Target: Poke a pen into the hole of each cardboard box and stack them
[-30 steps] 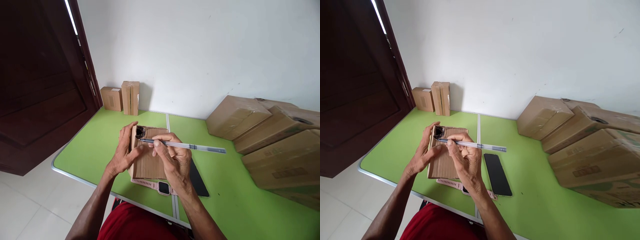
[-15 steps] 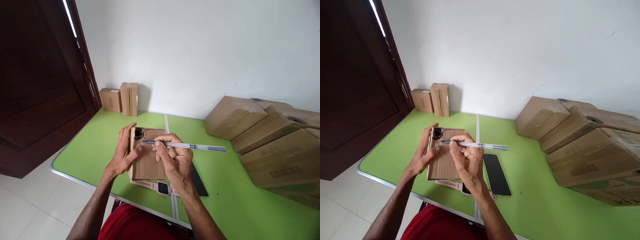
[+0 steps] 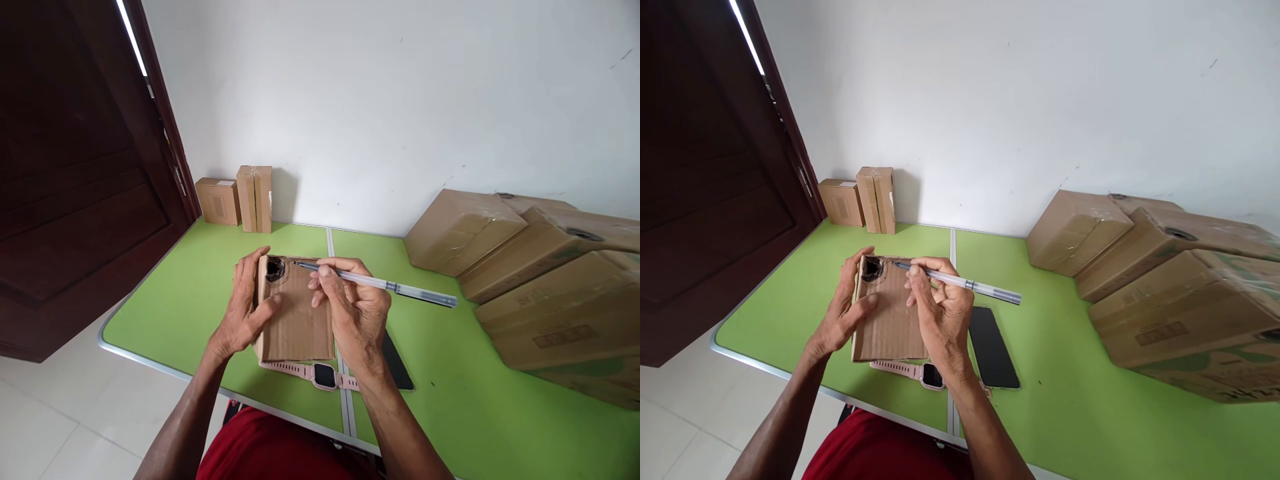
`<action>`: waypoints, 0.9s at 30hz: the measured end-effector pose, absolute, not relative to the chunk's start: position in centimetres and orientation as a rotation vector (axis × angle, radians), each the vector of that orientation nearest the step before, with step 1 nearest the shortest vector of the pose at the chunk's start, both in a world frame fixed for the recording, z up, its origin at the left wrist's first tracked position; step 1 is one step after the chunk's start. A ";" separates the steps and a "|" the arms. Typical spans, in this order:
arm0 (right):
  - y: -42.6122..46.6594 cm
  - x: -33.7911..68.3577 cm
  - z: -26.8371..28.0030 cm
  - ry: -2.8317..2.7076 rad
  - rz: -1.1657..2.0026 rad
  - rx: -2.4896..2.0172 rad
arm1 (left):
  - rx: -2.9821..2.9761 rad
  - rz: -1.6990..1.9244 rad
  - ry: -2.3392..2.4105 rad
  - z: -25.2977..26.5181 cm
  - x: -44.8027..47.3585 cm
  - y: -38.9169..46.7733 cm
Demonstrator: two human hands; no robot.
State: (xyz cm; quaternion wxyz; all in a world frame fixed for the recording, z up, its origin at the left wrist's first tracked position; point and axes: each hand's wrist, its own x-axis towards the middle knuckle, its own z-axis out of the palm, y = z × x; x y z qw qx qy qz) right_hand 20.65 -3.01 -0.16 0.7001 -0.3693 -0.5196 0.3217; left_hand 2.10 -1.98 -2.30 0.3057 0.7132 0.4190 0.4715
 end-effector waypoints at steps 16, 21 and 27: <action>5.3 34.8 -9.6 -1.952 -0.038 -1.359 | 1.835 1.273 1.090 -2.7 1.4 -1.7; 6.5 33.2 -13.1 -2.342 -0.028 -1.480 | 1.827 1.238 1.083 -2.4 1.7 -1.5; 6.1 30.9 -15.4 -2.565 -0.049 -1.567 | 1.846 1.221 1.093 -2.2 1.8 -1.4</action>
